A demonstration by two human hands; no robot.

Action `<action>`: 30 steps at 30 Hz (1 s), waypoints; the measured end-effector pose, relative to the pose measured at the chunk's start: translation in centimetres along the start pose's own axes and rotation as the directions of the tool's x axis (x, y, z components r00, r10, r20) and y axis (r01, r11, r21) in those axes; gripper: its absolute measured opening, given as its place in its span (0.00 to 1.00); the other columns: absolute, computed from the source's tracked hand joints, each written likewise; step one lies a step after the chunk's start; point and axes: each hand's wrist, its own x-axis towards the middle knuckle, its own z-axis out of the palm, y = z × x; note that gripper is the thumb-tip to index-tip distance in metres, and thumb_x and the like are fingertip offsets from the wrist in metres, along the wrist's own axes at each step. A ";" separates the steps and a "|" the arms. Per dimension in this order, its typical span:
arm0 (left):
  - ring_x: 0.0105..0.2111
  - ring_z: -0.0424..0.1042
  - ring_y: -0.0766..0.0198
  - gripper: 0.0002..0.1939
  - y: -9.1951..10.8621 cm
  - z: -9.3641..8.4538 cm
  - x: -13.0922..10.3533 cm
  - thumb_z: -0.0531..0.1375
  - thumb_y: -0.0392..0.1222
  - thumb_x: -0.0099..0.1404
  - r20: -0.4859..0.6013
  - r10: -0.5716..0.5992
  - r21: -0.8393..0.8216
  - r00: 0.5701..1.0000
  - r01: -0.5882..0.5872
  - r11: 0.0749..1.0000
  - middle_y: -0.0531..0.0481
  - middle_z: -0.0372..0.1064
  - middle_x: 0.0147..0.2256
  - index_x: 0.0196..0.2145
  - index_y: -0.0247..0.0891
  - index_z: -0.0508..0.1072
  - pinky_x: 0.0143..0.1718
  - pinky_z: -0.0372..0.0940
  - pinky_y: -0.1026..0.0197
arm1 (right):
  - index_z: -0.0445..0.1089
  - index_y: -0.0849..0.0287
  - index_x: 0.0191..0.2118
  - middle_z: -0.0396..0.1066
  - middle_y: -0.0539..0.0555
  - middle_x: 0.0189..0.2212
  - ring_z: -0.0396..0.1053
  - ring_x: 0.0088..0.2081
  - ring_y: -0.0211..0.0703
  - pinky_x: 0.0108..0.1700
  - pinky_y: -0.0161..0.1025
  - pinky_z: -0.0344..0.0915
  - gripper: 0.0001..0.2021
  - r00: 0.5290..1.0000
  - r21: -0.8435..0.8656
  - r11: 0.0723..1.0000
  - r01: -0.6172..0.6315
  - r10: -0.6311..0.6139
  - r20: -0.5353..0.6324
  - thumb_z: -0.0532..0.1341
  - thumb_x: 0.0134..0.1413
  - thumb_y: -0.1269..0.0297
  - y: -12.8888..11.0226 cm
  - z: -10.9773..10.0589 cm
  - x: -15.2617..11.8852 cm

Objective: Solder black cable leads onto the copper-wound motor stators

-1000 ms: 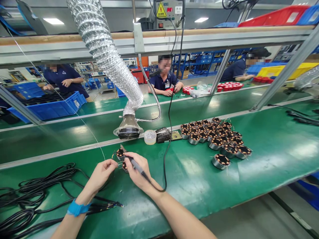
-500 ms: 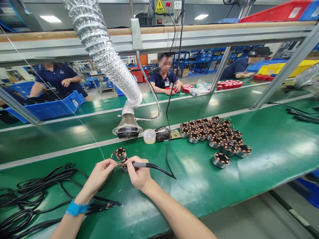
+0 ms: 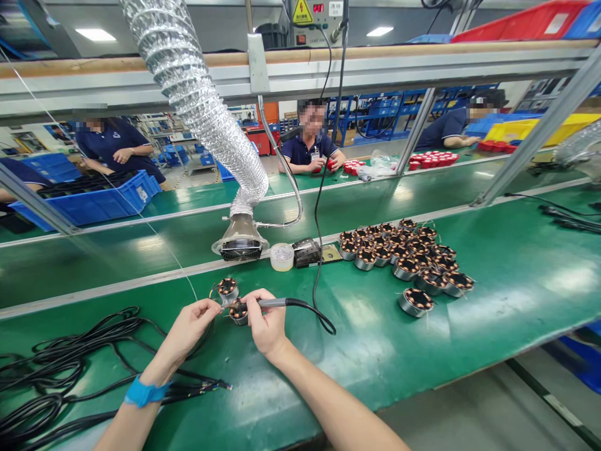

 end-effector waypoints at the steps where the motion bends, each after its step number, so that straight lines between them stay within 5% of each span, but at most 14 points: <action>1: 0.30 0.64 0.62 0.18 0.0 0.0 0.0 0.61 0.54 0.59 0.000 -0.002 0.000 1.000 0.002 1.000 0.51 0.69 0.28 0.29 0.34 0.73 0.34 0.57 0.64 | 0.70 0.61 0.31 0.58 0.44 0.13 0.55 0.14 0.32 0.18 0.30 0.52 0.13 1.000 0.008 1.000 0.001 -0.001 -0.009 0.57 0.61 0.58 0.0 0.0 0.0; 24: 0.30 0.64 0.62 0.19 0.1 0.0 0.0 0.60 0.56 0.60 0.020 -0.013 -0.002 1.000 0.013 1.000 0.50 0.68 0.28 0.30 0.34 0.73 0.33 0.56 0.63 | 0.71 0.60 0.32 0.60 0.45 0.16 0.58 0.17 0.34 0.22 0.32 0.56 0.14 0.998 -0.069 0.996 0.061 -0.060 0.011 0.56 0.63 0.57 0.0 -0.1 -0.1; 30: 0.29 0.65 0.62 0.19 0.5 0.0 -0.2 0.61 0.56 0.58 0.006 -0.005 -0.027 1.000 0.005 1.000 0.50 0.70 0.27 0.28 0.35 0.74 0.33 0.57 0.64 | 0.72 0.59 0.36 0.67 0.48 0.20 0.67 0.22 0.37 0.27 0.34 0.65 0.11 0.992 -0.164 0.979 0.122 -0.115 0.050 0.56 0.65 0.61 -0.1 -0.2 0.0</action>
